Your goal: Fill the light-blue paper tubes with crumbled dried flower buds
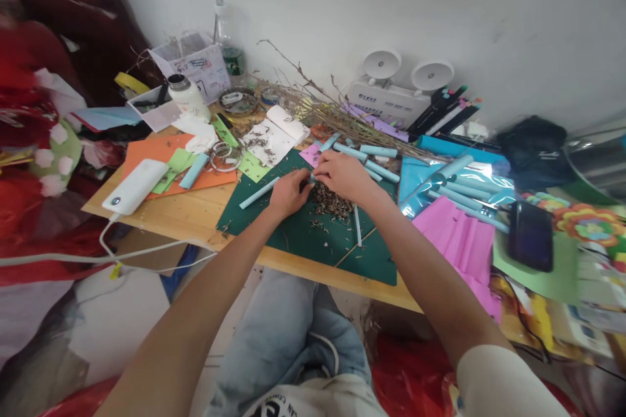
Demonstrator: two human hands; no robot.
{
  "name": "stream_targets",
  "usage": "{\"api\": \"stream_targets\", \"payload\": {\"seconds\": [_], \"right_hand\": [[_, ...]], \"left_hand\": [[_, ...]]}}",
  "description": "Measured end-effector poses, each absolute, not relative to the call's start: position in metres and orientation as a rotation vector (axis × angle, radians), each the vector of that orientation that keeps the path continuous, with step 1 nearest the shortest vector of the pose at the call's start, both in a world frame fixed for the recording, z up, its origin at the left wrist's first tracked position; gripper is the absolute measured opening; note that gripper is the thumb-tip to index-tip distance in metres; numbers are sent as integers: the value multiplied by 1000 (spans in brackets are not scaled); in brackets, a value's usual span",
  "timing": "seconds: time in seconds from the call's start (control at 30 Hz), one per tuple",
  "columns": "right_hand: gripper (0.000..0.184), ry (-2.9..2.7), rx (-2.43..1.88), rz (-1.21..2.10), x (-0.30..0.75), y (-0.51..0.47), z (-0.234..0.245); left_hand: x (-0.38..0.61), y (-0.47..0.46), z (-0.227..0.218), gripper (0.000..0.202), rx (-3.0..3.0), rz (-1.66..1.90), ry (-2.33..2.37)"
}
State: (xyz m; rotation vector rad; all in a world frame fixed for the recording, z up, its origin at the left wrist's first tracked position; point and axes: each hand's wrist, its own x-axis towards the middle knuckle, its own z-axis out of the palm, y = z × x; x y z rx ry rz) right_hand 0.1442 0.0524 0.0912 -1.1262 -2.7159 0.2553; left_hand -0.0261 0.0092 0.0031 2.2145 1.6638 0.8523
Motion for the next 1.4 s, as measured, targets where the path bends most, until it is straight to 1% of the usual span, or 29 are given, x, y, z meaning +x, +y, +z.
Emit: {"api": "stream_targets", "payload": {"seconds": [0.13, 0.23, 0.4, 0.6, 0.7, 0.83, 1.0, 1.23, 1.33, 1.4], "right_hand": [[15, -2661, -1107, 329, 142, 56, 91], [15, -2593, -1124, 341, 141, 54, 88], [12, -2519, -1265, 348, 137, 45, 89], [19, -2443, -1529, 180, 117, 28, 95], [19, -2500, -1448, 134, 122, 28, 94], [16, -2678, -1161, 216, 143, 44, 94], [20, -2862, -943, 244, 152, 68, 95], [16, -2796, -1013, 243, 149, 61, 92], [10, -2606, -1096, 369, 153, 58, 94], [11, -2449, -1171, 471, 154, 58, 95]], "left_hand": [[-26, 9, 3, 7, 2212, 846, 1674], [-26, 10, 3, 7, 2202, 849, 1670], [-26, 9, 3, 6, 2206, 867, 1655], [-26, 9, 2, 3, 2200, 895, 1646], [-26, 9, 1, 4, 2208, 887, 1642], [-27, 9, 2, 7, 2203, 876, 1647], [-25, 10, 3, 7, 2189, 844, 1680], [-25, 9, 3, 6, 2198, 849, 1668], [-25, 9, 3, 7, 2191, 844, 1684], [-25, 9, 3, 8, 2187, 844, 1688]]}}
